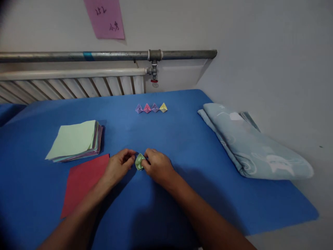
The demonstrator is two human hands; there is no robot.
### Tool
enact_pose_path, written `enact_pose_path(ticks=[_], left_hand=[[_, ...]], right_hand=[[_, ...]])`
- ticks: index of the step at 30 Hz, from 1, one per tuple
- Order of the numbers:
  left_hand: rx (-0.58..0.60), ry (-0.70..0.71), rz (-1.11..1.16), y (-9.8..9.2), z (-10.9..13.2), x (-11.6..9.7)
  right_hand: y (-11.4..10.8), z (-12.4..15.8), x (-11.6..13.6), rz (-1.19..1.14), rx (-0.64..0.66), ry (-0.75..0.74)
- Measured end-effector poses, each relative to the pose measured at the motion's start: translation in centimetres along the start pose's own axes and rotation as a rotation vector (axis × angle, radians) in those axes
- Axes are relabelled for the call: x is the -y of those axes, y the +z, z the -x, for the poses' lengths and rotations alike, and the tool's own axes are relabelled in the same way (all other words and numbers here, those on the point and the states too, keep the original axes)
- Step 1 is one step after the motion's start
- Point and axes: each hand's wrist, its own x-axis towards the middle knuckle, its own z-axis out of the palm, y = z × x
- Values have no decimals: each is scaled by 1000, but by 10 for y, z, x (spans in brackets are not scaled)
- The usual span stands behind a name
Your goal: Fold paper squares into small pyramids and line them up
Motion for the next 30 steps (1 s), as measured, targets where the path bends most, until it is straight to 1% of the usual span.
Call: enact_pose_path(ticks=[4, 8, 12, 15, 21, 26, 30], left_hand=[[22, -30, -21, -5, 0, -2], [28, -17, -99, -4, 0, -4], [6, 21, -221, 1, 0, -7], [11, 32, -289, 3, -2, -9], [21, 36, -338, 3, -5, -11], [74, 2, -365, 1, -8, -15], [91, 24, -401, 1, -10, -17]], right_hand=[[-4, 0, -7, -55, -50, 71], [-3, -2, -11, -29, -104, 44], [2, -4, -6, 45, -75, 62], [5, -4, -4, 67, -70, 87], [5, -5, -7, 83, -53, 67], [3, -7, -6, 91, -3, 98], [3, -8, -5, 101, -11, 72]])
